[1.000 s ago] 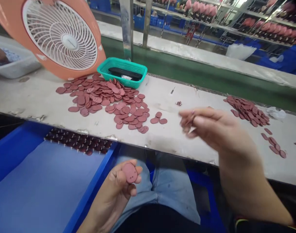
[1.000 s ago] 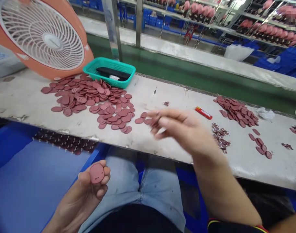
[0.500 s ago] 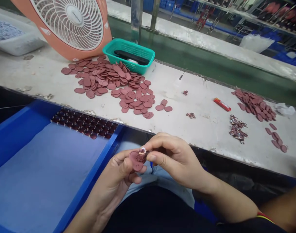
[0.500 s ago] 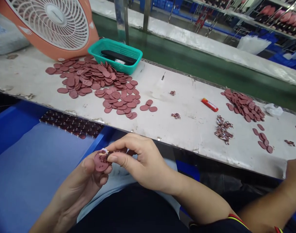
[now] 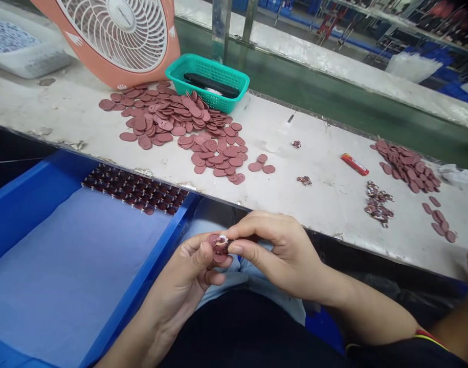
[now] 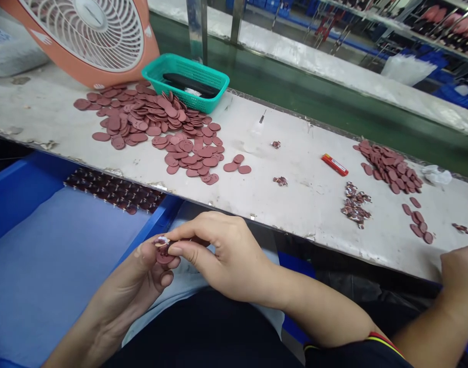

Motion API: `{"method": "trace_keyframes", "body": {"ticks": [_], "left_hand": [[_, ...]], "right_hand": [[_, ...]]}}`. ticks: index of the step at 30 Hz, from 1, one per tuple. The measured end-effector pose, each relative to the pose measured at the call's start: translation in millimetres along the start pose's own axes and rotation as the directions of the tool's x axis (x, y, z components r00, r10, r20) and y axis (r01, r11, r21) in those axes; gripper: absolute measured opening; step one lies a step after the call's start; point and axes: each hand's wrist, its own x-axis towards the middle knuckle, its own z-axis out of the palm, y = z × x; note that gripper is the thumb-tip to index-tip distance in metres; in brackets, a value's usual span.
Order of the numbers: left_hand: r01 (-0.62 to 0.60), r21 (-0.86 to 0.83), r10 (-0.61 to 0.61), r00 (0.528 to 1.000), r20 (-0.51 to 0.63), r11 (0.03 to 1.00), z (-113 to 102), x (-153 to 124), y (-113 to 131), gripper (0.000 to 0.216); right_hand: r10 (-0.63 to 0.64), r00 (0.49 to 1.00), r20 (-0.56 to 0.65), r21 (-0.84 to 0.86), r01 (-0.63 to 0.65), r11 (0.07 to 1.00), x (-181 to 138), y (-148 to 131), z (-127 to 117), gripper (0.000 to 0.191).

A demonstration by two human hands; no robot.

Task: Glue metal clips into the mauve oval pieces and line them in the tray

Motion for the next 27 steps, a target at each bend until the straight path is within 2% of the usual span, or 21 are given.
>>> {"method": "trace_keyframes", "body": {"ticks": [6, 16, 27], "left_hand": [[0.044, -0.008, -0.044, 0.999, -0.024, 0.999, -2.8, 4.6, -0.7, 0.031], [0.053, -0.040, -0.055, 0.997, -0.047, 0.998, -2.1, 2.9, 0.5, 0.034], [0.068, -0.072, -0.069, 0.998, -0.002, 0.995, -6.4, 0.6, 1.7, 0.031]], "right_hand": [[0.079, 0.997, -0.001, 0.043, -0.079, 0.996, 1.2, 0.9, 0.2, 0.007], [-0.007, 0.999, 0.041, -0.007, 0.007, 1.000, 5.2, 1.4, -3.0, 0.009], [-0.128, 0.991, 0.043, -0.062, 0.130, 0.990, 5.5, -2.0, 2.9, 0.010]]}}
